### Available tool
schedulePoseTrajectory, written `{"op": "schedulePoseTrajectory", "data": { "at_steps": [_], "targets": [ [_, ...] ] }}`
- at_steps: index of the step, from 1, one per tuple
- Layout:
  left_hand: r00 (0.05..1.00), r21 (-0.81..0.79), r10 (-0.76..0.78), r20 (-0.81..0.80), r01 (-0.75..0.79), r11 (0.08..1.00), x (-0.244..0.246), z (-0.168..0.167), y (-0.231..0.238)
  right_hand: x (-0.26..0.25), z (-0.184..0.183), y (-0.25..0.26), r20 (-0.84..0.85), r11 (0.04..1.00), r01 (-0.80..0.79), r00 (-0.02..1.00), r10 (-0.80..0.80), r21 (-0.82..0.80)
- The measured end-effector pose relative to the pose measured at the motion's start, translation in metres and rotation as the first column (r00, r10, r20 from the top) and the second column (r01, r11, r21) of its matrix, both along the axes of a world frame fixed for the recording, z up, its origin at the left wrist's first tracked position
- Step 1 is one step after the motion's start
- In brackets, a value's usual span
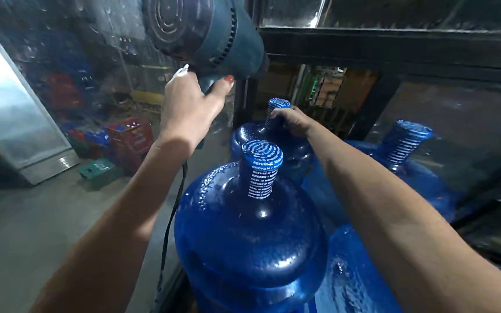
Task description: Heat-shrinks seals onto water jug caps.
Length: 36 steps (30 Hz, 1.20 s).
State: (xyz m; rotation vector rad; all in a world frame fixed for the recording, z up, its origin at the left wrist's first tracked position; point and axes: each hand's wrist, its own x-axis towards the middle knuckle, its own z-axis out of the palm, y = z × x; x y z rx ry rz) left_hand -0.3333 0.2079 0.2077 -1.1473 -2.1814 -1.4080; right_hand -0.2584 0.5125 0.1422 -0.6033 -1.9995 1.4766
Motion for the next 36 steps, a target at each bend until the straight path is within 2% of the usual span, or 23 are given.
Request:
{"op": "schedulePoseTrajectory", "data": {
  "at_steps": [4, 7, 9, 11, 13, 17, 26, 28, 29, 31, 32, 33, 34, 35, 36],
  "targets": [
    [0.997, -0.115, -0.002, 0.081, 0.011, 0.993, -0.001, 0.000, 0.001, 0.010, 0.010, -0.001, 0.168, 0.996, -0.091, 0.982, 0.088, 0.009],
    [0.986, -0.220, -0.039, 0.160, 0.074, 0.973, -0.003, -0.003, 0.004, 0.023, 0.019, -0.007, 0.232, 0.993, -0.118, 0.967, 0.110, 0.019],
    [0.980, -0.273, -0.048, 0.193, 0.100, 0.957, -0.004, -0.007, 0.007, 0.035, 0.020, 0.000, 0.190, 0.995, -0.093, 0.977, 0.096, -0.027],
    [0.977, -0.297, -0.053, 0.205, 0.114, 0.948, -0.003, -0.008, 0.009, 0.041, 0.016, 0.005, 0.083, 0.987, 0.060, 0.995, -0.048, -0.147],
    [0.982, -0.275, -0.050, 0.180, 0.100, 0.956, -0.002, -0.008, 0.009, 0.042, 0.010, 0.011, -0.006, 0.944, 0.180, 0.982, -0.189, -0.275],
    [0.987, -0.167, -0.049, 0.156, 0.076, 0.983, -0.004, -0.006, 0.008, 0.038, -0.003, 0.016, -0.108, 0.896, 0.308, 0.928, -0.357, -0.320],
    [0.989, -0.096, -0.063, 0.136, 0.077, 0.992, -0.007, -0.008, 0.012, 0.025, -0.008, 0.012, -0.135, 0.931, 0.286, 0.937, -0.321, -0.228],
    [0.987, -0.099, -0.061, 0.149, 0.076, 0.992, -0.007, -0.007, 0.011, 0.021, -0.002, 0.007, -0.134, 0.948, 0.283, 0.944, -0.303, -0.146],
    [0.987, -0.100, -0.056, 0.153, 0.072, 0.992, -0.007, -0.007, 0.011, 0.017, 0.004, 0.000, -0.120, 0.950, 0.311, 0.942, -0.314, -0.042],
    [0.988, -0.102, -0.035, 0.153, 0.051, 0.993, -0.005, -0.006, 0.009, 0.008, 0.021, -0.014, -0.017, 0.917, 0.307, 0.950, -0.313, 0.256],
    [0.989, -0.101, -0.017, 0.146, 0.032, 0.994, -0.002, -0.005, 0.008, 0.003, 0.031, -0.019, 0.062, 0.881, 0.226, 0.959, -0.276, 0.415],
    [0.989, -0.097, 0.002, 0.145, 0.013, 0.995, 0.000, -0.004, 0.007, -0.005, 0.040, -0.019, 0.171, 0.807, 0.117, 0.950, -0.260, 0.579],
    [0.989, -0.089, 0.014, 0.146, -0.001, 0.996, 0.002, -0.003, 0.006, -0.013, 0.046, -0.019, 0.288, 0.692, -0.014, 0.915, -0.281, 0.722],
    [0.989, -0.072, 0.022, 0.146, -0.012, 0.997, 0.003, -0.002, 0.005, -0.019, 0.048, -0.019, 0.382, 0.607, -0.106, 0.857, -0.346, 0.787],
    [0.989, -0.047, 0.026, 0.143, -0.019, 0.999, 0.003, -0.002, 0.005, -0.020, 0.050, -0.024, 0.436, 0.564, -0.156, 0.804, -0.405, 0.811]
  ]
}}
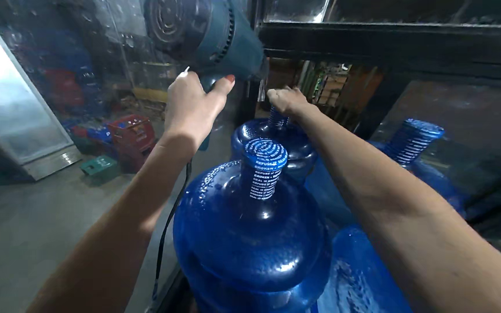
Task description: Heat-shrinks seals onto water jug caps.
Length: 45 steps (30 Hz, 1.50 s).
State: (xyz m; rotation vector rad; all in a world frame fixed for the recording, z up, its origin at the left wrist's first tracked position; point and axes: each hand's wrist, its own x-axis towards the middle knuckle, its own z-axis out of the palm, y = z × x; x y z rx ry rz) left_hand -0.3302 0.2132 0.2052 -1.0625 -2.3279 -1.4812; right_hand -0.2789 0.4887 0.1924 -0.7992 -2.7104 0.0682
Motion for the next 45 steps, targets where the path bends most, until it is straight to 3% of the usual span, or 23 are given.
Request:
{"op": "schedulePoseTrajectory", "data": {
  "at_steps": [3, 8, 11, 13, 15, 18, 20, 22, 24, 26, 30, 32, 34, 36, 40, 45],
  "targets": [
    [1.000, 0.029, 0.012, -0.021, -0.012, 0.999, 0.001, 0.001, 0.000, 0.004, 0.010, -0.026, 0.178, 0.988, 0.144, 0.972, -0.152, 0.058],
    [0.995, -0.021, 0.019, -0.102, -0.021, 1.000, 0.005, 0.004, -0.004, 0.041, 0.005, -0.093, 0.030, 0.930, 0.358, 0.932, -0.361, 0.079],
    [0.986, 0.008, -0.031, -0.165, 0.033, 0.999, 0.001, 0.002, -0.011, 0.085, 0.015, -0.156, 0.097, 0.908, 0.398, 0.907, -0.411, 0.128],
    [0.983, 0.048, -0.074, -0.165, 0.083, 0.995, 0.002, 0.007, -0.016, 0.130, 0.027, -0.203, 0.149, 0.941, 0.307, 0.933, -0.327, 0.142],
    [0.990, 0.088, -0.070, -0.125, 0.081, 0.993, 0.015, 0.010, -0.026, 0.188, 0.027, -0.248, 0.138, 0.985, 0.129, 0.980, -0.144, 0.110],
    [0.992, 0.209, -0.101, -0.082, 0.116, 0.971, 0.053, 0.017, -0.056, 0.270, 0.012, -0.273, -0.069, 0.986, -0.127, 0.989, 0.135, 0.110],
    [0.961, 0.365, -0.276, 0.026, 0.248, 0.898, 0.090, 0.019, -0.084, 0.305, 0.009, -0.269, -0.246, 0.954, -0.297, 0.928, 0.280, -0.036],
    [0.865, 0.502, -0.477, 0.156, 0.347, 0.793, 0.129, 0.019, -0.108, 0.318, 0.006, -0.267, -0.458, 0.831, -0.473, 0.832, 0.312, -0.293],
    [0.736, 0.600, -0.641, 0.219, 0.417, 0.683, 0.162, 0.013, -0.126, 0.314, -0.003, -0.275, -0.637, 0.651, -0.637, 0.713, 0.294, -0.412],
    [0.648, 0.667, -0.730, 0.217, 0.447, 0.595, 0.196, 0.002, -0.139, 0.304, -0.013, -0.291, -0.737, 0.498, -0.758, 0.606, 0.298, -0.422],
    [0.653, 0.701, -0.730, 0.203, 0.423, 0.573, 0.258, -0.022, -0.162, 0.296, -0.037, -0.317, -0.873, 0.155, -0.907, 0.419, 0.252, -0.391],
    [0.600, 0.724, -0.787, 0.143, 0.478, 0.497, 0.270, -0.034, -0.165, 0.303, -0.048, -0.324, -0.908, 0.026, -0.938, 0.342, 0.242, -0.346],
    [0.552, 0.735, -0.828, 0.097, 0.521, 0.434, 0.285, -0.042, -0.168, 0.315, -0.055, -0.329, -0.922, -0.004, -0.950, 0.302, 0.241, -0.312],
    [0.545, 0.728, -0.834, 0.092, 0.535, 0.430, 0.304, -0.045, -0.172, 0.327, -0.060, -0.334, -0.925, 0.013, -0.954, 0.294, 0.239, -0.300],
    [0.552, 0.725, -0.823, 0.137, 0.510, 0.463, 0.325, -0.057, -0.175, 0.349, -0.071, -0.341, -0.907, 0.002, -0.919, 0.388, 0.162, -0.393],
    [0.649, 0.711, -0.740, 0.180, 0.434, 0.553, 0.349, -0.065, -0.183, 0.364, -0.078, -0.348, -0.907, -0.152, -0.895, 0.412, 0.081, -0.420]
  ]
}}
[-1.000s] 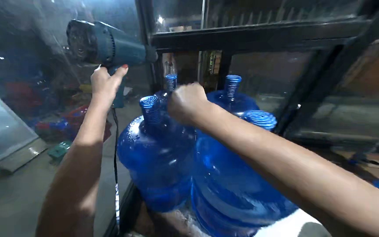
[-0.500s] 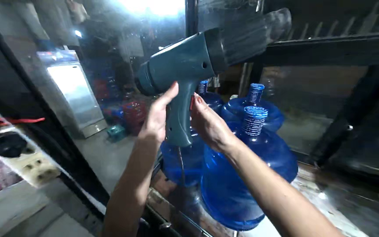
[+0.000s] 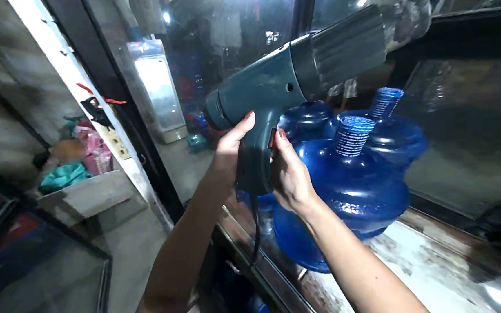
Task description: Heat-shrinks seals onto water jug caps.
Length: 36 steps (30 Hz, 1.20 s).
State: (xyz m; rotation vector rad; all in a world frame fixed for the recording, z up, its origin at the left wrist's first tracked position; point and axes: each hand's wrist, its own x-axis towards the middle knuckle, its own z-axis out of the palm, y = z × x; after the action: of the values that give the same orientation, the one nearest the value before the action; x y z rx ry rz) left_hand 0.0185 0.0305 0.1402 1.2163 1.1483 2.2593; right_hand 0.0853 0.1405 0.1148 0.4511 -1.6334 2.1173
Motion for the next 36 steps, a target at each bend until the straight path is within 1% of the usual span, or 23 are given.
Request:
{"op": "schedulePoseTrajectory", "data": {
  "at_steps": [5, 7, 9, 10, 11, 13, 15, 17, 18, 20, 22, 24, 25, 26, 28, 29, 30, 31, 32, 33, 34, 35, 36],
  "targets": [
    [0.996, -0.058, 0.091, 0.013, -0.090, 0.994, 0.010, -0.008, -0.012, 0.003, -0.004, -0.011, 0.060, 0.989, -0.096, 0.993, 0.104, -0.109],
    [0.994, -0.111, 0.097, 0.045, -0.091, 0.990, 0.009, -0.012, -0.021, 0.004, -0.012, -0.010, 0.060, 0.995, -0.100, 0.993, 0.101, -0.019],
    [0.988, -0.217, 0.149, 0.047, -0.136, 0.967, 0.006, -0.017, -0.038, 0.015, -0.028, -0.002, 0.081, 0.971, 0.006, 0.996, -0.027, 0.241],
    [0.982, -0.285, 0.187, -0.008, -0.182, 0.941, 0.002, -0.019, -0.051, 0.027, -0.039, 0.003, 0.024, 0.904, 0.116, 0.990, -0.138, 0.412],
    [0.964, -0.354, 0.228, -0.135, -0.262, 0.898, -0.002, -0.022, -0.066, 0.042, -0.049, 0.007, -0.115, 0.797, 0.261, 0.965, -0.237, 0.544],
    [0.897, -0.460, 0.253, -0.362, -0.408, 0.788, -0.004, -0.026, -0.094, 0.074, -0.061, 0.010, -0.422, 0.545, 0.538, 0.843, -0.334, 0.643],
    [0.818, -0.559, 0.151, -0.555, -0.502, 0.660, -0.009, -0.037, -0.109, 0.087, -0.067, 0.007, -0.535, 0.350, 0.639, 0.767, -0.355, 0.685],
    [0.740, -0.637, -0.035, -0.672, -0.553, 0.537, -0.012, -0.051, -0.112, 0.065, -0.078, 0.002, -0.534, 0.255, 0.632, 0.765, -0.360, 0.732],
    [0.733, -0.700, -0.142, -0.665, -0.545, 0.462, -0.013, -0.058, -0.111, 0.046, -0.089, 0.001, -0.508, 0.259, 0.608, 0.781, -0.362, 0.750],
    [0.756, -0.791, -0.274, -0.595, -0.490, 0.366, -0.017, -0.071, -0.108, 0.010, -0.110, 0.000, -0.383, 0.378, 0.506, 0.853, -0.355, 0.775],
    [0.798, -0.832, -0.289, -0.528, -0.419, 0.364, -0.027, -0.082, -0.109, -0.010, -0.123, 0.000, -0.267, 0.520, 0.402, 0.910, -0.316, 0.753],
    [0.818, -0.840, -0.273, -0.506, -0.395, 0.372, -0.034, -0.084, -0.113, -0.021, -0.125, -0.003, -0.174, 0.635, 0.322, 0.942, -0.286, 0.702],
    [0.825, -0.840, -0.261, -0.502, -0.393, 0.374, -0.037, -0.082, -0.115, -0.027, -0.124, -0.004, -0.160, 0.666, 0.306, 0.949, -0.273, 0.681],
    [0.835, -0.842, -0.244, -0.492, -0.386, 0.377, -0.039, -0.076, -0.118, -0.033, -0.122, -0.006, -0.176, 0.680, 0.304, 0.951, -0.252, 0.667],
    [0.829, -0.792, -0.183, -0.528, -0.403, 0.459, -0.048, -0.063, -0.137, -0.046, -0.115, -0.010, -0.258, 0.688, 0.359, 0.933, -0.251, 0.631],
    [0.824, -0.759, -0.120, -0.554, -0.441, 0.479, -0.053, -0.054, -0.153, -0.051, -0.110, -0.013, -0.287, 0.693, 0.392, 0.919, -0.270, 0.605],
    [0.802, -0.723, -0.023, -0.597, -0.525, 0.448, -0.058, -0.047, -0.174, -0.056, -0.105, -0.014, -0.311, 0.701, 0.425, 0.904, -0.294, 0.572],
    [0.756, -0.687, 0.100, -0.647, -0.635, 0.352, -0.061, -0.042, -0.197, -0.061, -0.100, -0.015, -0.328, 0.709, 0.457, 0.888, -0.323, 0.538],
    [0.674, -0.638, 0.228, -0.703, -0.739, 0.218, -0.061, -0.038, -0.219, -0.068, -0.094, -0.016, -0.340, 0.716, 0.481, 0.874, -0.347, 0.506],
    [0.591, -0.604, 0.327, -0.738, -0.794, 0.072, -0.060, -0.036, -0.237, -0.076, -0.088, -0.017, -0.350, 0.718, 0.502, 0.862, -0.368, 0.481],
    [0.510, -0.572, 0.391, -0.766, -0.818, -0.054, -0.059, -0.036, -0.252, -0.083, -0.083, -0.019, -0.352, 0.715, 0.514, 0.855, -0.380, 0.475],
    [0.443, -0.541, 0.421, -0.792, -0.829, -0.145, -0.059, -0.038, -0.264, -0.091, -0.078, -0.022, -0.351, 0.714, 0.517, 0.853, -0.386, 0.471],
    [0.410, -0.526, 0.424, -0.807, -0.826, -0.202, -0.059, -0.041, -0.273, -0.099, -0.075, -0.026, -0.351, 0.719, 0.515, 0.854, -0.384, 0.467]
  ]
}}
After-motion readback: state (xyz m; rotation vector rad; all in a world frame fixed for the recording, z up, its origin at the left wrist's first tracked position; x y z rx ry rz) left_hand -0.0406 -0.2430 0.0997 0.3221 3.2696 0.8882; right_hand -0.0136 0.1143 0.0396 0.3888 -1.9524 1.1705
